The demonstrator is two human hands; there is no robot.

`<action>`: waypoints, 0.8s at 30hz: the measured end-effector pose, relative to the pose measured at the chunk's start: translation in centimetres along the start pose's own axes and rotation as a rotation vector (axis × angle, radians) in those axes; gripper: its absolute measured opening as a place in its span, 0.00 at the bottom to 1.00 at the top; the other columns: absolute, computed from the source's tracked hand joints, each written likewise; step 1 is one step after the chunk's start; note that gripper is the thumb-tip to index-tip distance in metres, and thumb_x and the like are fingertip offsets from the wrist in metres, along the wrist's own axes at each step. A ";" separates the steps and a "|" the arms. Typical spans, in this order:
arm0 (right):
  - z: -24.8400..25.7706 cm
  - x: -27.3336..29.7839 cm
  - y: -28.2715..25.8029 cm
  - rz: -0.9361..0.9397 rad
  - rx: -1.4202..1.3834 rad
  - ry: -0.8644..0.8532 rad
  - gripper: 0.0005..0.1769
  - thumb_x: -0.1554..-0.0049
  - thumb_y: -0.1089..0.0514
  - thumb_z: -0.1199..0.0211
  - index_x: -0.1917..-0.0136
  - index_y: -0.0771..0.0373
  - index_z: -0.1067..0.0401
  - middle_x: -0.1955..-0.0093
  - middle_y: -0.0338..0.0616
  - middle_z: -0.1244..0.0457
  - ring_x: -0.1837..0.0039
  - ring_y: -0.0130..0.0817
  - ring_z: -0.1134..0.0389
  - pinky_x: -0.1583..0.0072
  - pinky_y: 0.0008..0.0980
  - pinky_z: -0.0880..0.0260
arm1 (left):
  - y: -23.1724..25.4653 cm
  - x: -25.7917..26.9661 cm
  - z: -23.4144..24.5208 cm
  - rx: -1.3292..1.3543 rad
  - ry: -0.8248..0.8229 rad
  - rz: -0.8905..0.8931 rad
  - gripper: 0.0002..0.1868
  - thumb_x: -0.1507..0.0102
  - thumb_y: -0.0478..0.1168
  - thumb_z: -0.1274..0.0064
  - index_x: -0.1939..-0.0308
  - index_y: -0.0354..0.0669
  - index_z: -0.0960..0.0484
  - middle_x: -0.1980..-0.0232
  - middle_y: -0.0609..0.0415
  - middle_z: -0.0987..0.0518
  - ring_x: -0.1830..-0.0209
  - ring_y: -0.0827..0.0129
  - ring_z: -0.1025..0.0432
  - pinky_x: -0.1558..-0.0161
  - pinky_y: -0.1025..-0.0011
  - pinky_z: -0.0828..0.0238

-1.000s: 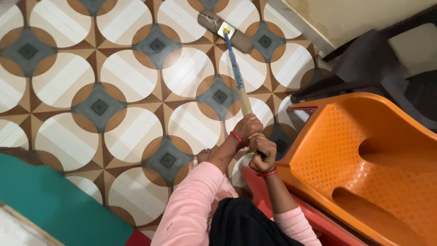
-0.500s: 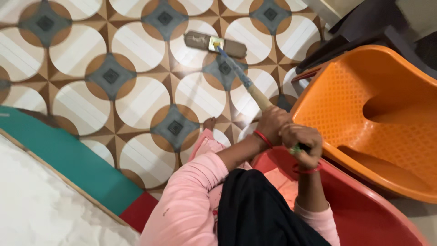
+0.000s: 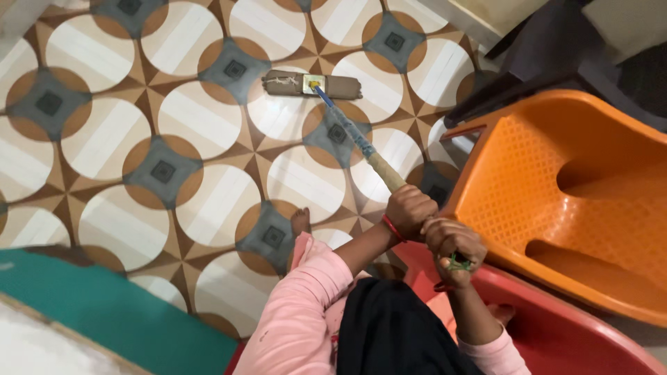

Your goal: The person mops a patterned tiled floor using a flat mop with a long handle. They move the mop back and forth across the floor, working around a mattress and stacked plastic chairs.

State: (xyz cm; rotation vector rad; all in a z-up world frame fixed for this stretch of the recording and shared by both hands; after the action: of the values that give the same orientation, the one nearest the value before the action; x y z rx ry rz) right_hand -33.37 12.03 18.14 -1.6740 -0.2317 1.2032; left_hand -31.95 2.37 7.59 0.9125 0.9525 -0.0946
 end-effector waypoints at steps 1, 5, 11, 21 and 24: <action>-0.5 -1.2 1.3 -0.004 0.001 0.000 0.24 0.44 0.48 0.37 0.72 0.61 0.41 0.72 0.43 0.42 0.68 0.36 0.39 0.54 0.41 0.31 | -1.8 -0.7 0.4 0.004 -0.019 -0.004 0.13 0.41 0.47 0.48 0.76 0.47 0.29 0.76 0.54 0.30 0.72 0.57 0.31 0.62 0.61 0.35; -2.7 -6.5 6.9 -0.061 0.049 -0.016 0.23 0.45 0.48 0.38 0.72 0.63 0.40 0.72 0.44 0.41 0.67 0.37 0.38 0.54 0.41 0.31 | -9.5 -2.7 3.3 0.042 -0.141 -0.007 0.11 0.43 0.46 0.45 0.73 0.46 0.28 0.73 0.52 0.28 0.68 0.55 0.29 0.59 0.59 0.31; -7.1 -11.9 14.8 -0.094 0.113 -0.056 0.20 0.47 0.47 0.43 0.70 0.64 0.38 0.70 0.46 0.38 0.64 0.40 0.34 0.48 0.42 0.28 | -22.3 -6.6 7.8 0.107 -0.469 0.056 0.19 0.51 0.51 0.36 0.68 0.42 0.23 0.68 0.47 0.23 0.64 0.48 0.26 0.61 0.55 0.30; -13.1 -8.1 19.5 -0.217 0.185 -0.193 0.08 0.61 0.57 0.46 0.70 0.64 0.38 0.68 0.45 0.40 0.62 0.41 0.35 0.40 0.47 0.29 | -27.8 0.4 11.3 -0.160 -0.580 0.207 0.17 0.51 0.52 0.37 0.80 0.45 0.23 0.71 0.47 0.20 0.62 0.48 0.26 0.52 0.55 0.29; -14.2 -5.5 17.4 -0.234 0.214 -0.227 0.08 0.62 0.58 0.45 0.70 0.65 0.38 0.68 0.46 0.40 0.62 0.41 0.36 0.39 0.48 0.28 | -26.0 3.0 11.8 -0.178 -0.542 0.158 0.16 0.50 0.51 0.38 0.79 0.44 0.23 0.71 0.46 0.21 0.62 0.49 0.26 0.50 0.56 0.29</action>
State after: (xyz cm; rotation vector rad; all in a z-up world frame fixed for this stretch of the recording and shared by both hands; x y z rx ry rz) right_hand -31.31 -8.29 7.24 -1.2876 -0.4127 1.1937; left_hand -33.91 -21.63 -8.06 0.7385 0.3773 -0.1132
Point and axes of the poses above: each hand's wrist, its own x-axis away from the middle knuckle, its own z-axis out of the back of the hand, y = z × x, the point moved 4 cm from there along -x, towards the middle knuckle
